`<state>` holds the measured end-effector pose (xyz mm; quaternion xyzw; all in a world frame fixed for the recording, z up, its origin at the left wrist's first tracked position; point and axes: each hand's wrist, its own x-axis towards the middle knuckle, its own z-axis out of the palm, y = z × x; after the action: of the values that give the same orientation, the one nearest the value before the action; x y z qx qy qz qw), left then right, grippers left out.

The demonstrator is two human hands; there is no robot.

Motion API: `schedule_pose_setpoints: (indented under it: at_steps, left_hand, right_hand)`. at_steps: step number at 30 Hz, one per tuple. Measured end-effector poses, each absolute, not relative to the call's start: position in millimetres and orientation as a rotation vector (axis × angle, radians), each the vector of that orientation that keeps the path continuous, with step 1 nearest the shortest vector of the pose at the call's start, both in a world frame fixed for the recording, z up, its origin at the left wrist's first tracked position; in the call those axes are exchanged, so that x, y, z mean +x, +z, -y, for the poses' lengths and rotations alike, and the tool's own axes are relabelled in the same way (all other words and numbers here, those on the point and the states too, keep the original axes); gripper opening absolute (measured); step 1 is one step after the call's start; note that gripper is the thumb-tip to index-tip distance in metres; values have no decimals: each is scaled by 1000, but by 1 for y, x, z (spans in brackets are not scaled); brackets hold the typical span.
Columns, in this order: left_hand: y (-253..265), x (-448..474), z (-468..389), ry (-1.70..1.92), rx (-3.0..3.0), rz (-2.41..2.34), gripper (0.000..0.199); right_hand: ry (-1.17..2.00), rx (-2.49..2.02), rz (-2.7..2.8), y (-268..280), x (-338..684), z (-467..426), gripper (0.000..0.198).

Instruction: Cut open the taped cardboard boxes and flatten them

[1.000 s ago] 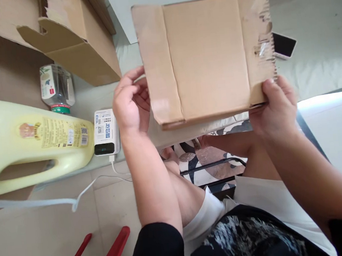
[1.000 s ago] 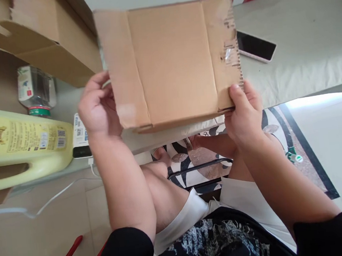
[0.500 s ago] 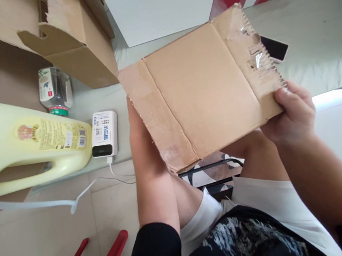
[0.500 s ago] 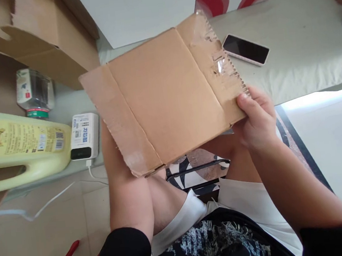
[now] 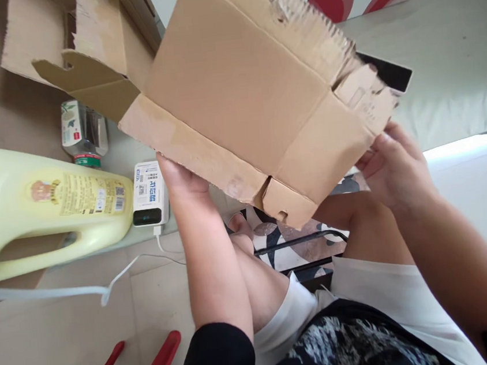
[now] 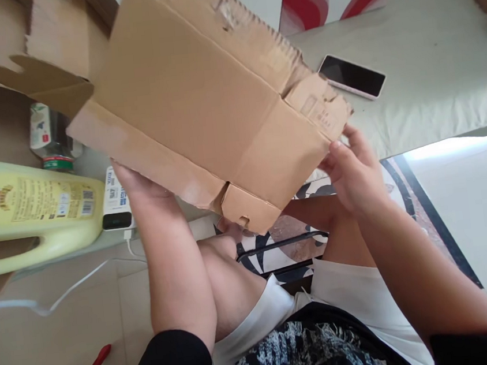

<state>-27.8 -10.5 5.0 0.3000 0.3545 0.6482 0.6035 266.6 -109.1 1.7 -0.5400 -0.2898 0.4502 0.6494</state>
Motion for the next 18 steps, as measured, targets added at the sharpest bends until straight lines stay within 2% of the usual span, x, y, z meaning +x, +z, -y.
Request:
schedule_pose_setpoints:
  at_steps: [3, 7, 10, 12, 15, 18]
  left_hand:
    - [9, -24, 11, 1578, 728, -751, 45]
    - [13, -21, 15, 1539, 818, -641, 45]
    - [11, -19, 17, 1540, 832, -785, 21]
    - [8, -17, 15, 1564, 805, -842, 15]
    - [9, -15, 10, 1549, 735, -851, 25]
    - [16, -14, 7, 1484, 588, -923, 39]
  right_hand:
    - [1273, -1264, 658, 3, 262, 115, 45]
    - [1268, -1286, 651, 5, 250, 114, 44]
    - [1263, -1274, 649, 4, 239, 111, 42]
    - [1302, -1267, 664, 3, 234, 110, 43]
    - [1299, -1273, 582, 8, 238, 110, 47]
    - [1144, -1271, 397, 19, 266, 110, 52]
